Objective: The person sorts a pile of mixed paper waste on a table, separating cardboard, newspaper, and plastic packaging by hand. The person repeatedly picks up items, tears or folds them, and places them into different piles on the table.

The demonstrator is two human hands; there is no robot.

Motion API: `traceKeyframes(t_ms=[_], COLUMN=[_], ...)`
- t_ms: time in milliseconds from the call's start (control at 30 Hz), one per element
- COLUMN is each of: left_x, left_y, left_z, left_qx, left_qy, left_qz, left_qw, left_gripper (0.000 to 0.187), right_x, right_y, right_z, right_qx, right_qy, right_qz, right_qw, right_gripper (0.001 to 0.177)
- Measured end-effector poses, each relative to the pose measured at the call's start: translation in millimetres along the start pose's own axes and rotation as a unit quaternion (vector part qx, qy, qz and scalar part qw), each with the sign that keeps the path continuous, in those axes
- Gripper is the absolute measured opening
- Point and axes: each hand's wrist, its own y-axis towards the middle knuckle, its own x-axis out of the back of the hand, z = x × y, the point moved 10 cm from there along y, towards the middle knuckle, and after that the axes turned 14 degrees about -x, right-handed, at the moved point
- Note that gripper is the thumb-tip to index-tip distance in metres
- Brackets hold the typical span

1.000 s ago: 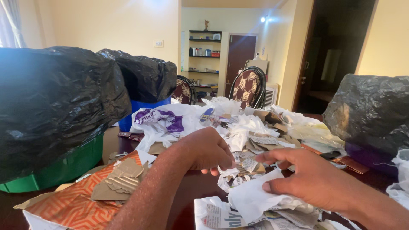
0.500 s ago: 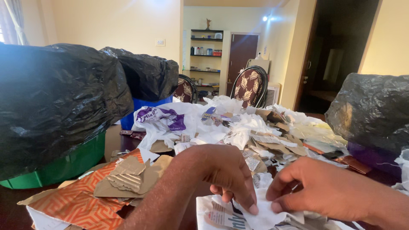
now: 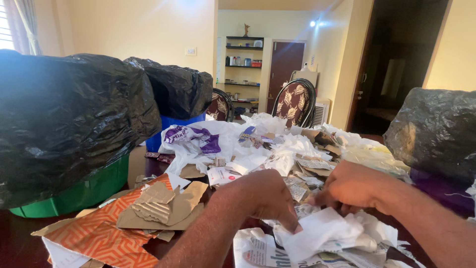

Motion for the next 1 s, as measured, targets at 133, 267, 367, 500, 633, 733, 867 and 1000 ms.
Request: traceKeyframes(t_ms=[133,267,367,500,633,733,867,1000], left_x=[-3,17,34,37,35,26,18,5], left_y=[-3,-7,-10,-10,-9,-5,-6,-8], left_z=[9,20,25,28,25,23,21,17], left_qx=[0.028,0.057,0.078,0.09,0.08,0.083,0.066,0.033], left_qy=[-0.134,-0.09,-0.033,-0.02,-0.018,-0.006,0.026,-0.129], left_qz=[-0.011,-0.087,-0.159,-0.175,-0.179,-0.137,-0.056,0.032], left_qw=[0.991,0.99,0.984,0.98,0.98,0.987,0.996,0.991], left_gripper=[0.031,0.029,0.022,0.022,0.025,0.026,0.031,0.025], right_x=[-10,-8,11,43,76,85,83,37], right_y=[10,18,21,12,-10,-24,-40,-49], right_z=[0,-6,-22,-24,-18,-15,-7,5], right_qx=[0.0,-0.017,-0.044,-0.001,0.041,0.054,0.05,0.101], right_qy=[-0.062,0.002,0.089,0.145,0.249,0.288,0.288,0.09], right_qz=[-0.02,0.018,0.019,-0.026,-0.115,-0.152,-0.133,-0.011], right_qw=[0.998,1.0,0.995,0.989,0.961,0.944,0.947,0.991], right_gripper=[0.024,0.023,0.017,0.022,0.019,0.019,0.015,0.023])
